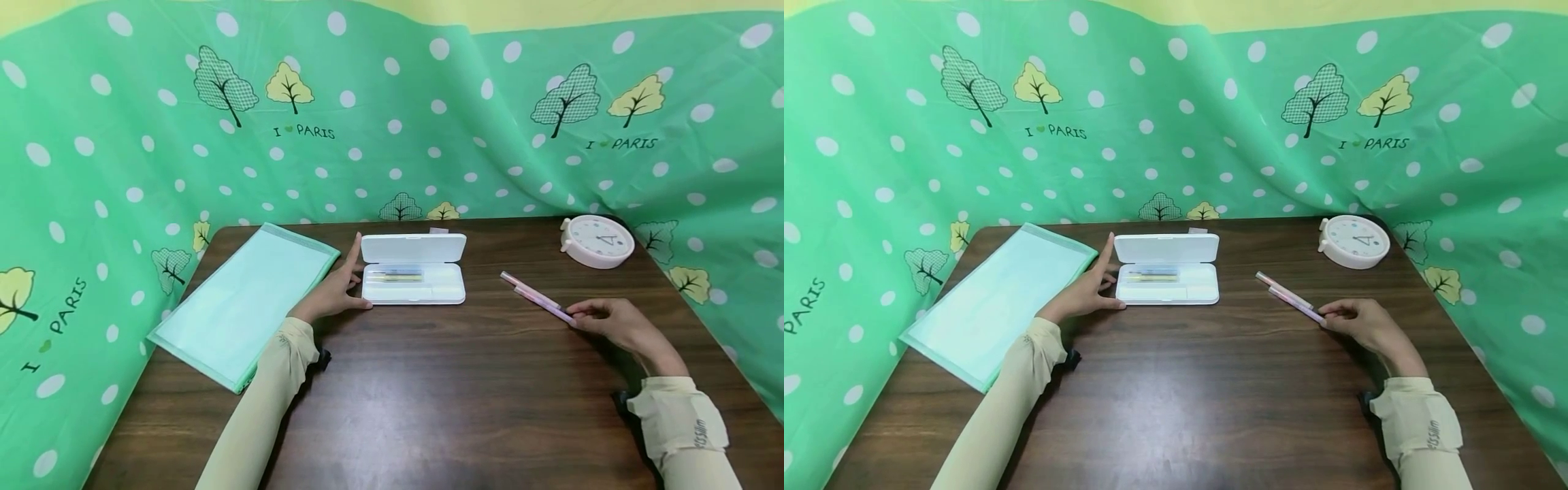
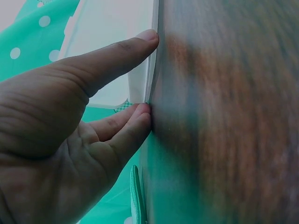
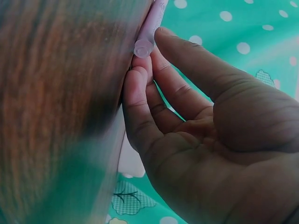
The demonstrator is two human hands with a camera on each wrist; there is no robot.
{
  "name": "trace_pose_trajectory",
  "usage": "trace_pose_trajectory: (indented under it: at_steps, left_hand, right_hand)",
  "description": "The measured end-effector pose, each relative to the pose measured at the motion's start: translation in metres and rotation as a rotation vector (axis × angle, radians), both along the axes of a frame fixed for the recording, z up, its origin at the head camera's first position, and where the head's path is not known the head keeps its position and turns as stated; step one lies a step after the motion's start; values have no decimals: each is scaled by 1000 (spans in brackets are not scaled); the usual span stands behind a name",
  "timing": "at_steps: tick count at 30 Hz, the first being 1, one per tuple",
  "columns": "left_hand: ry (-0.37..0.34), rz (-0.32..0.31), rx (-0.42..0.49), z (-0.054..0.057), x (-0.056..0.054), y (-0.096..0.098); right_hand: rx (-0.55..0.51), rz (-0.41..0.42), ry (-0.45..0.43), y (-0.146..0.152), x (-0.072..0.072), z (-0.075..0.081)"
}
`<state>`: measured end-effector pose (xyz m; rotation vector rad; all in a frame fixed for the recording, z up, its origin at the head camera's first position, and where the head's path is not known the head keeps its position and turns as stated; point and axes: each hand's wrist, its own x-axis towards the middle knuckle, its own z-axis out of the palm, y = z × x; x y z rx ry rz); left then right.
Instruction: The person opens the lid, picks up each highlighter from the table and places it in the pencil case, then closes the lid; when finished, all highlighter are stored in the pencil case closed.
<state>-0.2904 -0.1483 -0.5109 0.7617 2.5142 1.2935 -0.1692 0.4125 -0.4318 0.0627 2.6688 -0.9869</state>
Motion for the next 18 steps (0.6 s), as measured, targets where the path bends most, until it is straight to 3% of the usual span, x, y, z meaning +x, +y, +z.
trace_pose_trajectory:
  at_steps: [7, 14, 18]
  left_hand:
    - [23, -30, -27, 32, 20, 6]
    - [44, -21, -28, 17, 10, 3]
    - [42, -27, -30, 29, 18, 6]
  right_hand:
    - [15, 8, 2, -1, 0, -1]
    - [62, 30, 45, -2, 0, -1]
    - [61, 27, 71, 1, -1, -2]
